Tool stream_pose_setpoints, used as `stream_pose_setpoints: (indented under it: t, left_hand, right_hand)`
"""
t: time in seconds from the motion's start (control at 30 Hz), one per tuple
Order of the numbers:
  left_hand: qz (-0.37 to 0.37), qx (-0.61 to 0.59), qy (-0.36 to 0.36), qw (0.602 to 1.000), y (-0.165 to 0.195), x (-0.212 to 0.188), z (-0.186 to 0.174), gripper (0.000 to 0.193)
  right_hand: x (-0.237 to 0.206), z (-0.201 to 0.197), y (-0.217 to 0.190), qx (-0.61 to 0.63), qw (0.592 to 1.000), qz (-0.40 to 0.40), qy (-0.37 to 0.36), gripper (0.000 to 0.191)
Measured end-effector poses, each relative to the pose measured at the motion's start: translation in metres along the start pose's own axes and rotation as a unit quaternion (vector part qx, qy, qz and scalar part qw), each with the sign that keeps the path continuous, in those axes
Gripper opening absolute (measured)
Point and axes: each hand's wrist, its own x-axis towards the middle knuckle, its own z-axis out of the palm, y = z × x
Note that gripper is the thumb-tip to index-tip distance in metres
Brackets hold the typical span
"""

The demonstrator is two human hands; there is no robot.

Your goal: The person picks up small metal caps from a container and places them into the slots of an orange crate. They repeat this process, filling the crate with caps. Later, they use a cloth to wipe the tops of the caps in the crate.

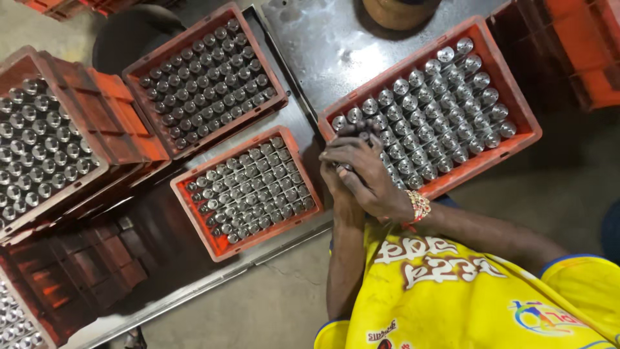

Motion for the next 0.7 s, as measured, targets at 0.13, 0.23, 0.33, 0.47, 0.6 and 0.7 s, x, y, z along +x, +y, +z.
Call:
stream_pose_setpoints:
  t: [0.13, 0.23, 0.33, 0.47, 0.6, 0.7]
  left_hand:
    - [0.0, -0.019, 0.001, 1.0, -0.006, 0.0, -0.002, 0.039]
    - [0.0, -0.035, 0.004, 0.999, -0.011, 0.001, -0.005, 0.038]
    - [-0.003, -0.05, 0.007, 0.999, -0.015, -0.001, -0.005, 0.037]
    - [0.005, -0.06, 0.015, 0.998, -0.018, -0.006, -0.003, 0.036]
    - [0.011, -0.072, 0.027, 0.997, -0.02, -0.006, 0.006, 0.035]
    - [0.025, -0.09, 0.057, 0.994, -0.015, -0.005, 0.015, 0.035]
  right_hand:
    - [0.001, -0.006, 0.009, -0.011, 0.999, -0.03, -0.026, 0.037]
    - [-0.001, -0.011, 0.014, -0.038, 0.996, -0.046, -0.063, 0.037]
    - [-0.004, -0.016, 0.02, -0.055, 0.989, -0.082, -0.108, 0.039]
    - [-0.009, -0.017, 0.026, -0.118, 0.977, -0.135, -0.116, 0.038]
    - [-0.014, -0.024, 0.029, -0.085, 0.982, -0.13, -0.105, 0.034]
    - [-0.016, -0.042, 0.036, 0.009, 0.995, -0.042, -0.094, 0.033]
